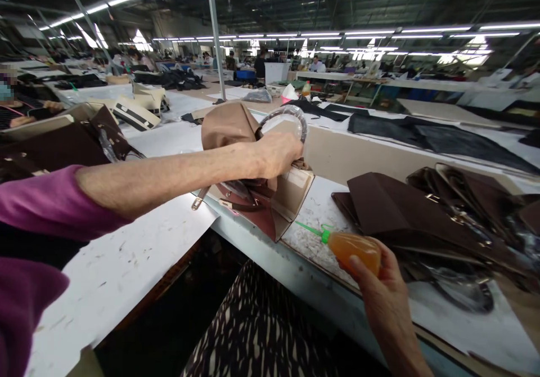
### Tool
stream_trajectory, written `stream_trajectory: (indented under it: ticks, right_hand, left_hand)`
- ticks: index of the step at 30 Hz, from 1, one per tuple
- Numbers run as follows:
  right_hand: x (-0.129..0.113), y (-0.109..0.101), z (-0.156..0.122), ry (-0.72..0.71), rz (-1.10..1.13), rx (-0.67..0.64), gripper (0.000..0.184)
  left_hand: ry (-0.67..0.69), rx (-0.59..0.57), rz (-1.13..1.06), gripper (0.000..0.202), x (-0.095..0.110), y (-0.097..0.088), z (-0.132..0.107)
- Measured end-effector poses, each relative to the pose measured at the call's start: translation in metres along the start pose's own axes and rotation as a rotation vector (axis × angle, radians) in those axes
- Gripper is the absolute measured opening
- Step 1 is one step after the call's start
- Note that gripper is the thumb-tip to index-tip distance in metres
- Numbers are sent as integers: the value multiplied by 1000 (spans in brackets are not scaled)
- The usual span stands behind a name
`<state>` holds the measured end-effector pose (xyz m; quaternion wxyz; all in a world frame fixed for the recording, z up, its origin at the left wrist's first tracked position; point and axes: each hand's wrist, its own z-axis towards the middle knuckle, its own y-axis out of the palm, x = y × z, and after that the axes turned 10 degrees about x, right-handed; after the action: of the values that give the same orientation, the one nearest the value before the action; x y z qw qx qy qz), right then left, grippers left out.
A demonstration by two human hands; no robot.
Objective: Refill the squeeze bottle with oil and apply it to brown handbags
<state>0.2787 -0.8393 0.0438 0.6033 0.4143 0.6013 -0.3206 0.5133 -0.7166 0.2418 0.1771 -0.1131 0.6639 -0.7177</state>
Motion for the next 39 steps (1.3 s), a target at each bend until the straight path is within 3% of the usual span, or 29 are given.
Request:
stream_trajectory:
  ticks: [4,12,17,24,31,39]
  right_hand:
    - [5,7,4,-129,-84,-21,70]
    - [7,21,14,-376,-317,-32,63]
    - [16,21,18,-457,-400,-50,63]
    - [29,16,17,-308,-336,-120,63]
    - [22,19,9,-215,-332,-133,63]
    - [22,19,7,-59,-297,-139,65]
  left_hand:
    - [-18,11,157,21,2,17,-23]
    - [-5,67,132,22,-1,28,-43]
    - [-2,57,103,20,-1,30,-52]
    - [1,52,117,19,3,34,-69]
    - [-12,20,95,22,4,39,-86]
    - [5,73,101,23,10,48,-112]
